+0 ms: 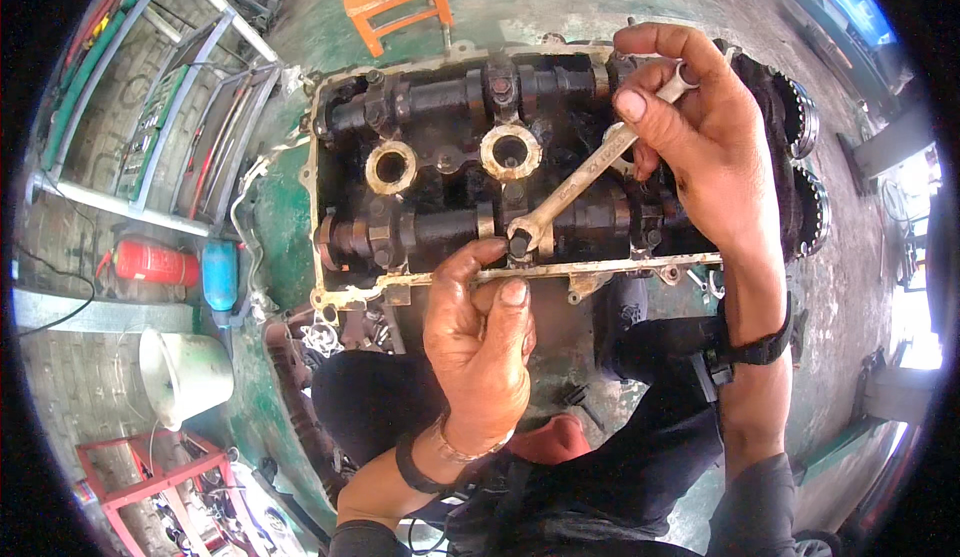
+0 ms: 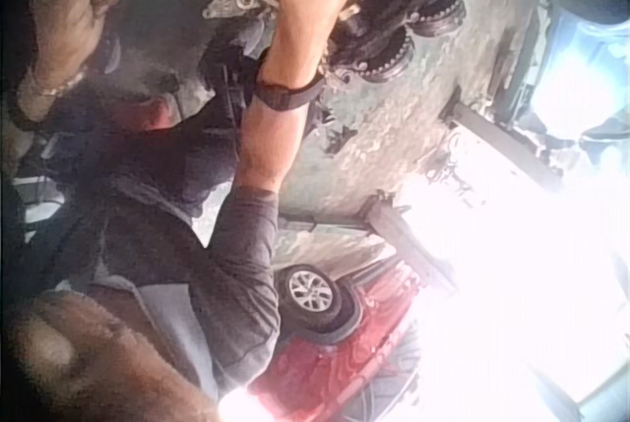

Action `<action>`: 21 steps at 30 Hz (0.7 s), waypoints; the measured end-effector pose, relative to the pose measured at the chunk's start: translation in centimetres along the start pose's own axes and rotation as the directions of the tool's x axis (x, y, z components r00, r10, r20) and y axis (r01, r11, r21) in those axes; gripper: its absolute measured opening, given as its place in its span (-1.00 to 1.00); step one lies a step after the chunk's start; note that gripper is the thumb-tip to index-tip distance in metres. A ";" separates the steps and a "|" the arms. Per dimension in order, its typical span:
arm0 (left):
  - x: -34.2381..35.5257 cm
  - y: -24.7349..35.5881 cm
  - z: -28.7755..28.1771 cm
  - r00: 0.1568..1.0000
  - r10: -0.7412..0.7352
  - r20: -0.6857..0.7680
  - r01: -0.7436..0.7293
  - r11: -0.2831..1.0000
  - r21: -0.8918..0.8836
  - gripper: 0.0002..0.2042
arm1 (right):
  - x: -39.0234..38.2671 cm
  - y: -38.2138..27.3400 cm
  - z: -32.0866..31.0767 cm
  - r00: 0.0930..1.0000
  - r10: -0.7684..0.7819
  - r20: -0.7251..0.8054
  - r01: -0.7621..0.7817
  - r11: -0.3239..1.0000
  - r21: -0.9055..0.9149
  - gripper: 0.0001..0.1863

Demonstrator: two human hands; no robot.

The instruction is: The person uses a wrench to loosen and tighten bolts on an engine cylinder head. They repeatedly adjust the tool and reposition their hands to access different bolts on the cylinder head.

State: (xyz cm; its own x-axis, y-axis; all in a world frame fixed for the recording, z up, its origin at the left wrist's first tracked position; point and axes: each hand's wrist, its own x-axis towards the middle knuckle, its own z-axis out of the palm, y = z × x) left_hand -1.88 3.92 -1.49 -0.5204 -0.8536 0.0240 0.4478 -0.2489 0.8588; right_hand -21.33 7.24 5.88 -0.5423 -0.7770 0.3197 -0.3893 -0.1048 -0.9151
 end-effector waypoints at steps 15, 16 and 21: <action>0.2 0.3 0.3 1.000 -0.013 -0.016 0.014 0.997 0.081 -0.69 | 1.1 0.7 0.4 0.998 0.048 0.030 -0.048 0.999 0.000 -0.48; 0.1 0.3 0.3 1.000 -0.019 -0.021 0.021 0.997 0.080 -0.69 | 1.1 0.8 0.6 0.999 0.047 0.021 -0.047 0.999 0.021 -0.47; 0.2 0.3 0.1 1.000 -0.012 0.003 0.012 0.998 0.069 -0.69 | 1.0 1.3 1.7 0.999 0.016 -0.032 -0.014 0.997 0.082 -0.41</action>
State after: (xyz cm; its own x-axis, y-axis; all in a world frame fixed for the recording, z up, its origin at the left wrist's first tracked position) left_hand -1.94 3.71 -1.12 -0.5277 -0.8493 0.0148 0.3905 -0.2271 0.8922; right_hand -21.15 5.27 4.59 -0.5717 -0.7587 0.3124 -0.3194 -0.1449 -0.9365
